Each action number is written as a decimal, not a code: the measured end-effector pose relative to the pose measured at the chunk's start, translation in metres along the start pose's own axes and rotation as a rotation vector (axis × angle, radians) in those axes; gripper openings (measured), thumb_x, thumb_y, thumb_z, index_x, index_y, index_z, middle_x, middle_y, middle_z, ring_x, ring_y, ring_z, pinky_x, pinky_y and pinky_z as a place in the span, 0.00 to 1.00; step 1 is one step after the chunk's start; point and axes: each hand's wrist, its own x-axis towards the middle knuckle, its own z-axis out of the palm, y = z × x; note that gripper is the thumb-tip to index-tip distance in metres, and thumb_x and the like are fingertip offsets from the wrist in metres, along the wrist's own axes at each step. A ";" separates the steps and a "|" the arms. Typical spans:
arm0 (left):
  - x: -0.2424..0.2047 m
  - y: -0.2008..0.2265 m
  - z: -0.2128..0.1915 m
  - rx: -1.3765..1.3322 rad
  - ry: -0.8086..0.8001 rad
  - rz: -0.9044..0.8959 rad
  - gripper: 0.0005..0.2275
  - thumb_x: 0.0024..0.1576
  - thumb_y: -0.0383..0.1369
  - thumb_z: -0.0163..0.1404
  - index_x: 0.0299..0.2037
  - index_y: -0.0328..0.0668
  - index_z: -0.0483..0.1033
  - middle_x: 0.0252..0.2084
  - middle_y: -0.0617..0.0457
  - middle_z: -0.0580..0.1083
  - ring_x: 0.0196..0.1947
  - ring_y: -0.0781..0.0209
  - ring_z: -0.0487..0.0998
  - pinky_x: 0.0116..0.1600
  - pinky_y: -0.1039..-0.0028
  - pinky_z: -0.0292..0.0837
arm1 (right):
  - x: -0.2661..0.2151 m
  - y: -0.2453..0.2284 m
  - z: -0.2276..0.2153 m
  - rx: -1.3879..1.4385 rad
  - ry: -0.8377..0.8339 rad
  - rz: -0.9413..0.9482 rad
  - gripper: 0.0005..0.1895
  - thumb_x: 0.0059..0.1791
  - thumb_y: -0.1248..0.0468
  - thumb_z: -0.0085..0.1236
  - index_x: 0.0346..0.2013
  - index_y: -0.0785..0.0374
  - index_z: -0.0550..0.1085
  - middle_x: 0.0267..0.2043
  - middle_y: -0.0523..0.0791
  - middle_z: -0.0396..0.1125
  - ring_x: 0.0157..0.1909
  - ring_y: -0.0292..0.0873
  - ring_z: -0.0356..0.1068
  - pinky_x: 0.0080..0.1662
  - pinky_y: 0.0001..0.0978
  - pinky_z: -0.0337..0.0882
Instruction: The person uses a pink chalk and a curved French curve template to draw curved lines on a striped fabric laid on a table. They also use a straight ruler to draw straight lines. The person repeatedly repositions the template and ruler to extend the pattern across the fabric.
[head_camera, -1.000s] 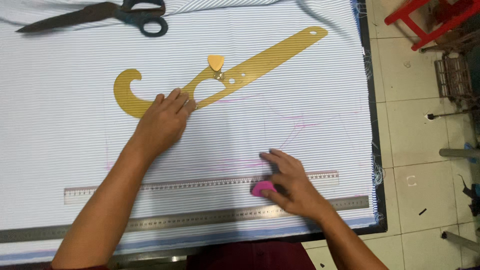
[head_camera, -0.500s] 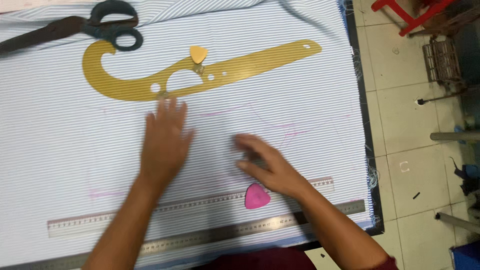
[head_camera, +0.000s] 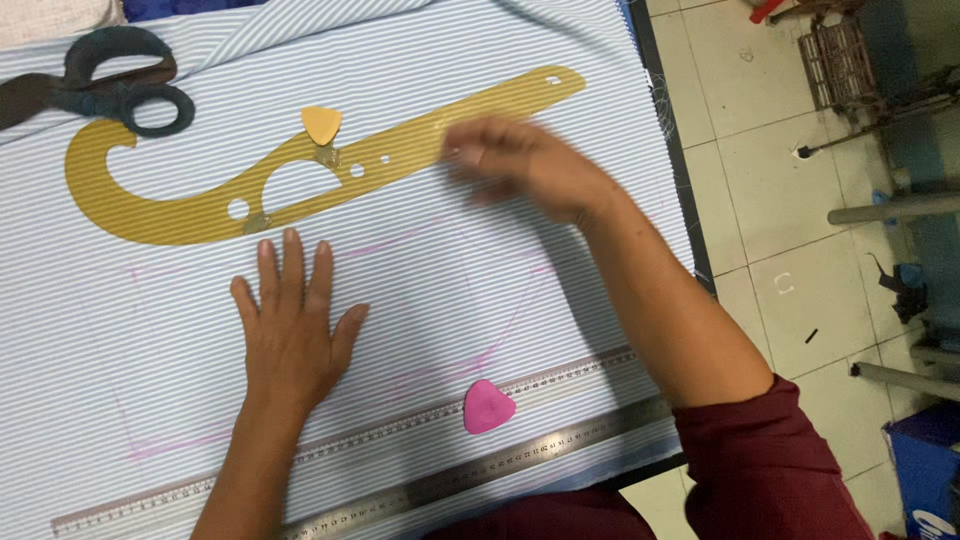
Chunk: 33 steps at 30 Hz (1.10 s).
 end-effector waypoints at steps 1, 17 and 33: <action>0.003 0.000 0.006 -0.001 -0.002 -0.001 0.34 0.62 0.52 0.46 0.74 0.39 0.60 0.78 0.35 0.53 0.77 0.29 0.51 0.65 0.27 0.54 | 0.000 0.001 -0.001 0.000 -0.001 0.002 0.24 0.51 0.58 0.50 0.62 0.59 0.69 0.64 0.47 0.69 0.60 0.47 0.74 0.52 0.38 0.81; 0.006 -0.035 -0.036 -0.164 -0.056 -0.266 0.31 0.63 0.43 0.42 0.72 0.26 0.57 0.77 0.27 0.48 0.75 0.26 0.44 0.70 0.32 0.37 | -0.023 0.093 0.084 0.113 -0.007 -0.003 0.21 0.52 0.56 0.56 0.59 0.57 0.72 0.53 0.42 0.72 0.47 0.40 0.76 0.45 0.30 0.78; -0.140 0.059 -0.018 -0.490 0.168 0.157 0.08 0.56 0.32 0.60 0.42 0.39 0.81 0.43 0.50 0.76 0.39 0.51 0.74 0.47 0.62 0.69 | -0.195 0.166 0.145 -0.815 0.440 -0.274 0.35 0.48 0.46 0.63 0.65 0.57 0.67 0.52 0.47 0.64 0.44 0.50 0.72 0.28 0.44 0.79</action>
